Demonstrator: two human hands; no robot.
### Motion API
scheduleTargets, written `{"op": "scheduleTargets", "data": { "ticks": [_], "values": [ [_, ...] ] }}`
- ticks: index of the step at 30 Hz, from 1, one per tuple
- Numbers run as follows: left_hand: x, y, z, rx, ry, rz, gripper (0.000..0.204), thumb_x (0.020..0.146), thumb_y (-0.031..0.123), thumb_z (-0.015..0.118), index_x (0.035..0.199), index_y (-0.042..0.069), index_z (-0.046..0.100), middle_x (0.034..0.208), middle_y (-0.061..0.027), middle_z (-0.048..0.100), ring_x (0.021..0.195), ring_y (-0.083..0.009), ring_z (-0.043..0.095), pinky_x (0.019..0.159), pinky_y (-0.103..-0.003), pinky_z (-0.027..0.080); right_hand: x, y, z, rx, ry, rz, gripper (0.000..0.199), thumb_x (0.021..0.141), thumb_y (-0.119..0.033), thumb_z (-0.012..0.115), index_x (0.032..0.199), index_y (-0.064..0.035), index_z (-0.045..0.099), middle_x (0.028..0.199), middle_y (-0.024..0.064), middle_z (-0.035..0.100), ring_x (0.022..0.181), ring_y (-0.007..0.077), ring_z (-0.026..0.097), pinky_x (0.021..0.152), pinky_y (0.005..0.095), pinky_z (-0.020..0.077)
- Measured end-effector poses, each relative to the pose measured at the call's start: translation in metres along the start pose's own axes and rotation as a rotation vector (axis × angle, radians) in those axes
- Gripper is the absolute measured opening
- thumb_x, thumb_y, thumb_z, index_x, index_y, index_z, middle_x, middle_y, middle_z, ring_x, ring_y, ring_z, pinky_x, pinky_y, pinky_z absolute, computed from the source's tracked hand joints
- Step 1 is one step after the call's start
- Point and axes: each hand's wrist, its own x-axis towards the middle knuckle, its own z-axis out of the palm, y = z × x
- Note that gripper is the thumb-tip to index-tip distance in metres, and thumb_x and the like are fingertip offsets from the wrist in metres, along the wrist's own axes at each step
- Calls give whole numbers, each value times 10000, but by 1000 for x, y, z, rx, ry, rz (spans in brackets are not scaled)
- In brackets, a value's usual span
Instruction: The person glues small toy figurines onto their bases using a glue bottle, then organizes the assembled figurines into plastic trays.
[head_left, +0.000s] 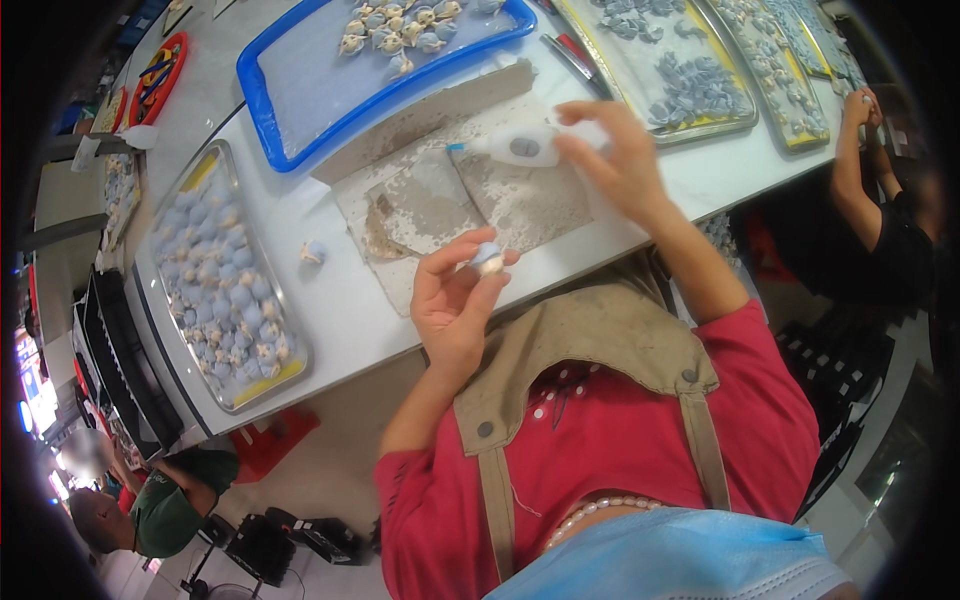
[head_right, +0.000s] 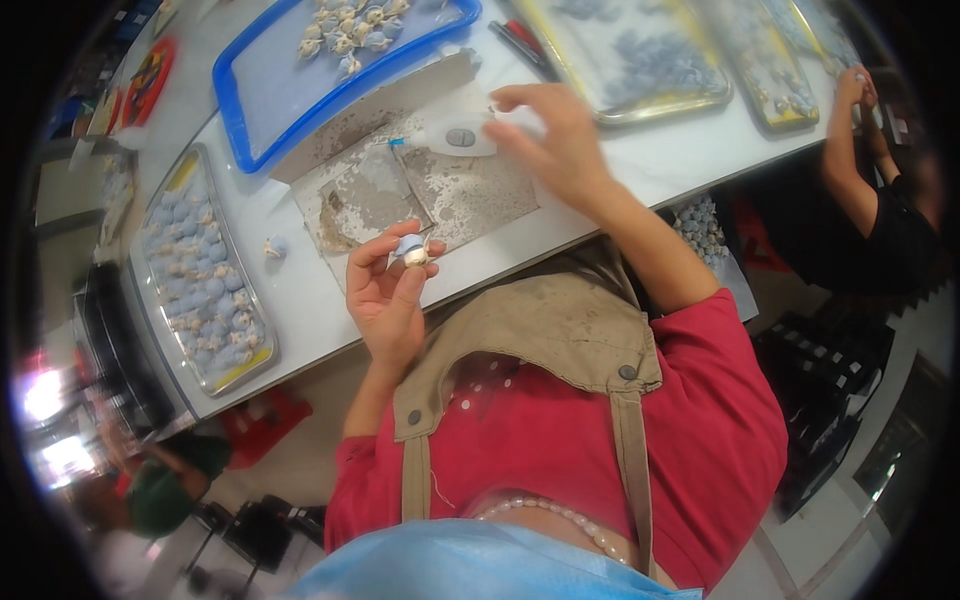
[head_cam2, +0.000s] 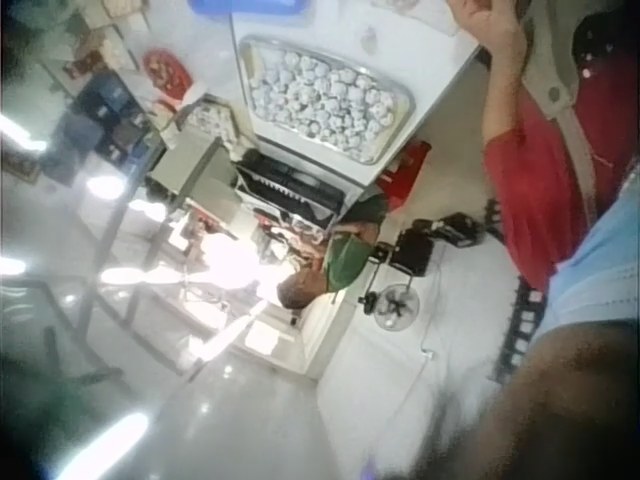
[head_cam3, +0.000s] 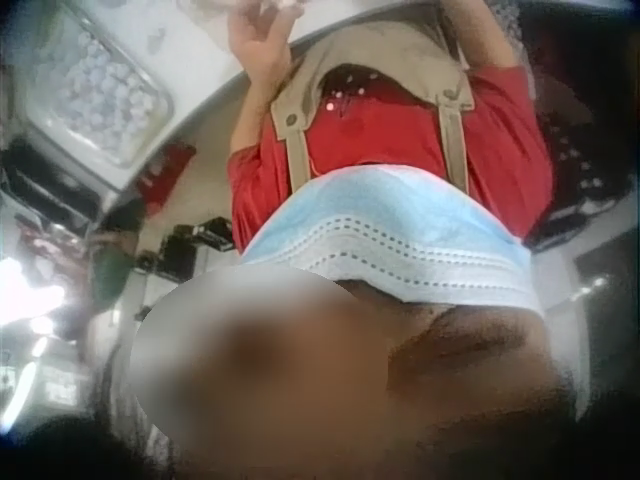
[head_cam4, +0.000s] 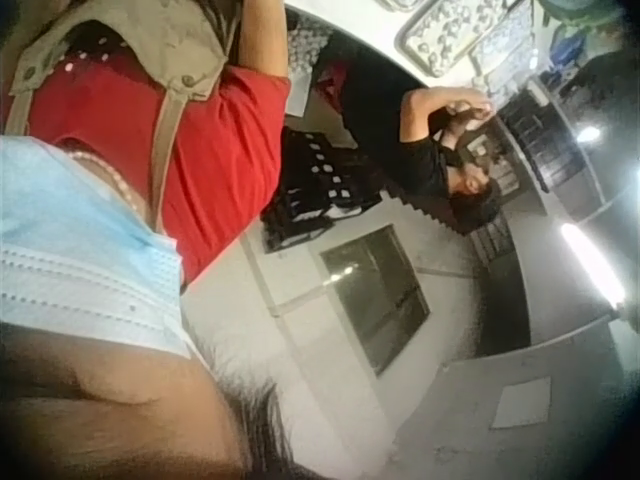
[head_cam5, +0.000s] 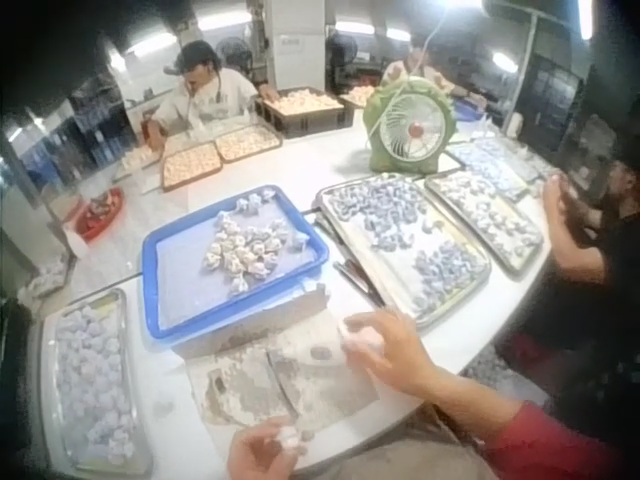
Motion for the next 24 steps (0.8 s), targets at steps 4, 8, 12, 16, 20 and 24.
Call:
{"op": "scheduleTargets", "data": {
  "ticks": [4,8,12,16,20,24],
  "values": [
    [4,-4,3,-1,-12,-42,321,821,-12,588,1115,25,465,1196,-183,504,963,-254,603,764,-270,505,7,25,-72,-378,-61,83,242,715,-255,718,864,-80,640,825,40,636,825,233,551,702,339,416],
    [8,-6,10,11,-1,-90,321,826,-8,585,1122,25,465,1188,-178,513,954,-241,603,755,-265,502,14,36,-88,-709,-152,52,227,727,-239,700,877,-87,623,805,41,631,873,242,551,692,330,401],
    [12,-7,20,3,-23,-178,320,840,2,572,1142,16,467,1176,-157,529,934,-206,600,744,-248,494,20,61,-88,-671,-284,67,243,730,-185,705,934,-95,611,869,54,616,832,243,538,742,339,407],
    [10,-10,22,-19,9,-286,322,857,28,562,1168,4,478,1164,-137,544,927,-181,596,750,-230,487,27,49,-82,-388,-184,-27,237,770,-113,669,994,-73,603,904,51,592,801,178,547,708,300,430],
    [12,-12,31,-51,49,-326,323,880,65,549,1188,4,470,1170,-107,540,900,-160,593,760,-246,464,10,8,-62,242,-103,133,207,764,-77,690,943,-31,597,970,74,610,774,131,603,685,248,496],
    [13,-12,33,-130,59,-348,363,894,152,553,1206,-6,457,1170,-111,541,935,-173,592,817,-254,475,-20,-32,-23,677,-162,152,219,723,-11,716,877,-15,561,957,91,617,848,126,612,776,248,508]
  ]
}}
